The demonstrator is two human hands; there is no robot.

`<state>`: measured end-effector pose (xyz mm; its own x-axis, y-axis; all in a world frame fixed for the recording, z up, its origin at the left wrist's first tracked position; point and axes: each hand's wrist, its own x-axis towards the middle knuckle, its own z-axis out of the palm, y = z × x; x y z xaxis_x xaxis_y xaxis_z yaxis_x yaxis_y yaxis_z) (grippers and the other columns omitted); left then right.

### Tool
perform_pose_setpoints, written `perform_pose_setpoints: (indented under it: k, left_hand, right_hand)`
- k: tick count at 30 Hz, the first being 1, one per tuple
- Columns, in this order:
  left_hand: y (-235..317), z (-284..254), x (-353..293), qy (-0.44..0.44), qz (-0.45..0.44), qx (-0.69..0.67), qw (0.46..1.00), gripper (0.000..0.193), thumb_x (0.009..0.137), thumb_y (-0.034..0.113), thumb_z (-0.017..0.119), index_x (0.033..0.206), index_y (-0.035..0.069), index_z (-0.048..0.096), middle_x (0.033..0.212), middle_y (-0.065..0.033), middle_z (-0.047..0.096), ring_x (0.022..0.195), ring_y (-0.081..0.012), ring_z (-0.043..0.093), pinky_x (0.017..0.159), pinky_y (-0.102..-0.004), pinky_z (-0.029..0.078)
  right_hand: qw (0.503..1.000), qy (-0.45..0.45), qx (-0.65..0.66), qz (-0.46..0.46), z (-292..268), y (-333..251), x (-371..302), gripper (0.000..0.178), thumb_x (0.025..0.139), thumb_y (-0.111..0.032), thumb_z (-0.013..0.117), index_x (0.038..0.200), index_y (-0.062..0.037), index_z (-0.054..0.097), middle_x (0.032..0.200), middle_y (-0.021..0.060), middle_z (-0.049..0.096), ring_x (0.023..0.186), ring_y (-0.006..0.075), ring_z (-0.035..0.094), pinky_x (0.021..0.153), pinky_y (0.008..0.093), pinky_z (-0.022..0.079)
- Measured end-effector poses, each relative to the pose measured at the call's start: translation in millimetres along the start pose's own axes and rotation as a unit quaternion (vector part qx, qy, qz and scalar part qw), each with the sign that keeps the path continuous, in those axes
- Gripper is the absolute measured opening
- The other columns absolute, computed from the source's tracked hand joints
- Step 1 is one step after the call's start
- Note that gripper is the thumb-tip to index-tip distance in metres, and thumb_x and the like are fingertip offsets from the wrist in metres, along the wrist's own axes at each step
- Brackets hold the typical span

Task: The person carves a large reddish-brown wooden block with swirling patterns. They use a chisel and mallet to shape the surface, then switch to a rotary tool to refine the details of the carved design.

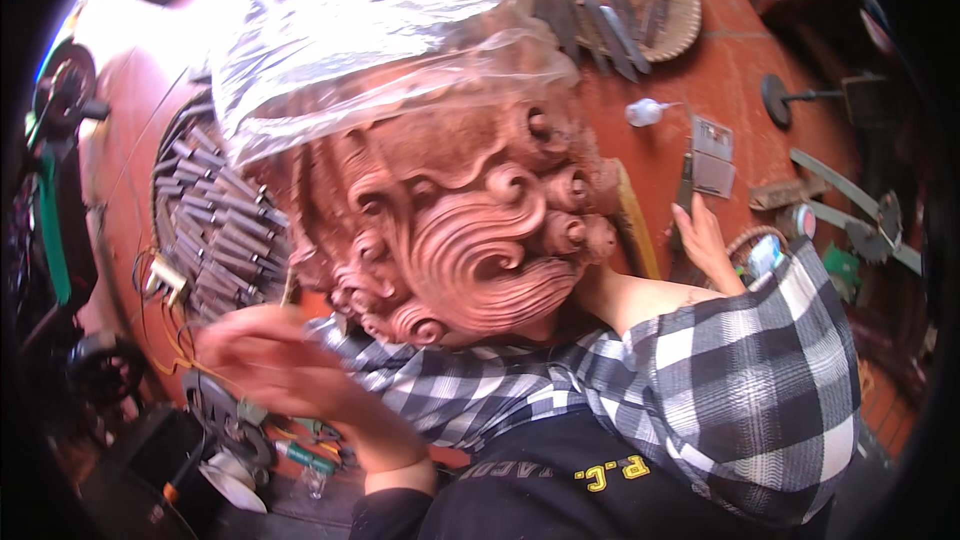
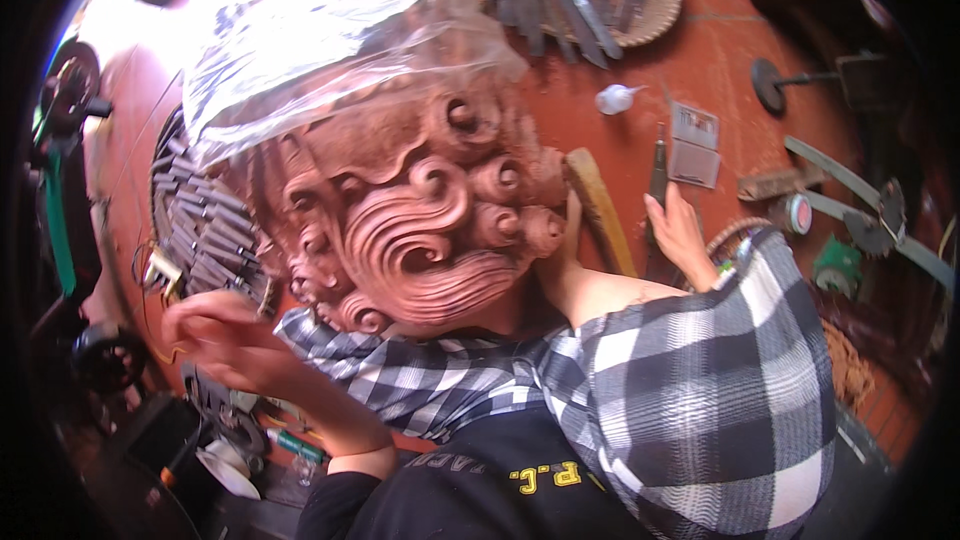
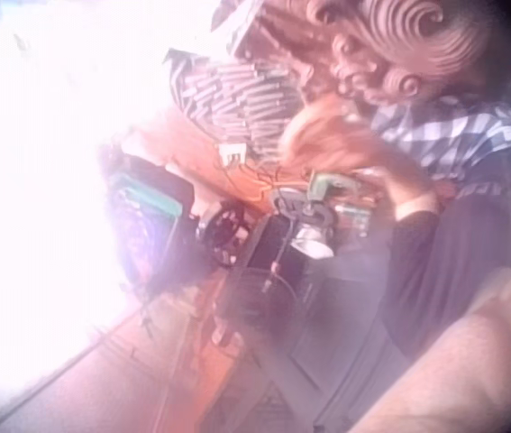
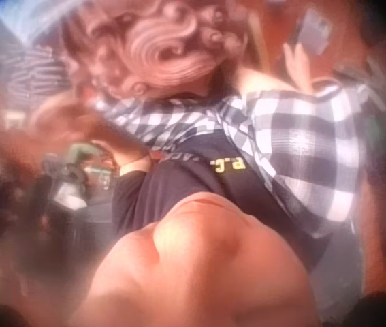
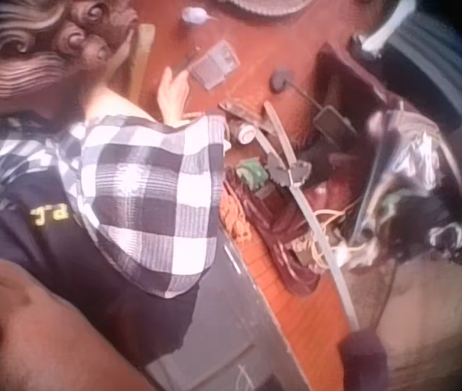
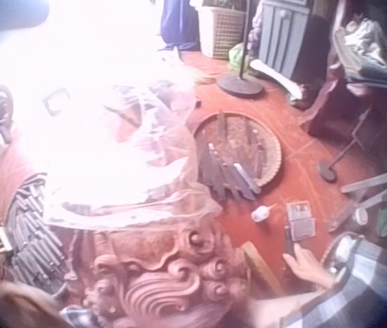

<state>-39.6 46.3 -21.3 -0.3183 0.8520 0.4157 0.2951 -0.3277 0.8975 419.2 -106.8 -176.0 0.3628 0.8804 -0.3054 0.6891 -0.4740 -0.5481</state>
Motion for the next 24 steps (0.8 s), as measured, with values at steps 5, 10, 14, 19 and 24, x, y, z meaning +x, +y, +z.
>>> perform_pose_setpoints:
  k: [5,10,14,19,24]
  left_hand:
    - [84,108,-90,-0.498,-0.228,-0.237,0.802,0.021,0.096,0.018,0.065,0.098,0.001,0.054,0.071,-0.0135,0.059,0.063,-0.0273,0.063,0.057,-0.0393,0.047]
    - [66,195,-128,-0.461,-0.162,-0.062,0.870,0.046,0.092,0.043,0.068,0.084,-0.001,0.056,0.066,-0.0168,0.063,0.061,-0.0376,0.066,0.056,-0.0457,0.050]
    - [61,209,-121,-0.357,-0.117,-0.018,0.927,0.058,0.086,0.047,0.075,0.056,0.000,0.060,0.049,-0.0149,0.056,0.047,-0.0352,0.061,0.045,-0.0448,0.045]
    - [63,226,-110,-0.333,-0.110,0.035,0.936,0.054,0.086,0.046,0.075,0.057,0.002,0.063,0.050,-0.0148,0.056,0.044,-0.0335,0.058,0.042,-0.0421,0.042]
    - [45,243,-120,-0.354,0.076,0.012,0.932,0.040,0.077,0.038,0.078,0.060,0.006,0.062,0.059,-0.0121,0.060,0.056,-0.0313,0.062,0.053,-0.0429,0.047]
  right_hand:
    - [0.914,-0.156,0.373,0.045,-23,-101,-3,0.017,0.098,-0.018,0.058,0.101,-0.0029,0.051,0.069,0.0021,0.055,0.060,0.0094,0.055,0.054,0.0325,0.043]
    - [0.951,-0.135,0.168,-0.223,-70,-122,3,0.022,0.084,-0.015,0.072,0.080,-0.0036,0.053,0.066,0.0052,0.048,0.058,0.0195,0.055,0.054,0.0332,0.039]
    - [0.942,-0.048,0.056,-0.326,-66,-148,13,0.022,0.080,-0.007,0.073,0.089,-0.0007,0.054,0.078,0.0139,0.053,0.065,0.0349,0.060,0.057,0.0412,0.045]
    - [0.933,0.046,0.045,-0.354,-53,-145,12,0.031,0.079,-0.004,0.075,0.103,-0.0030,0.056,0.087,0.0138,0.060,0.073,0.0341,0.065,0.061,0.0446,0.050]
    - [0.936,-0.136,0.248,-0.208,-45,-115,5,0.025,0.079,-0.007,0.074,0.100,-0.0017,0.062,0.089,0.0079,0.066,0.079,0.0172,0.064,0.066,0.0368,0.052]
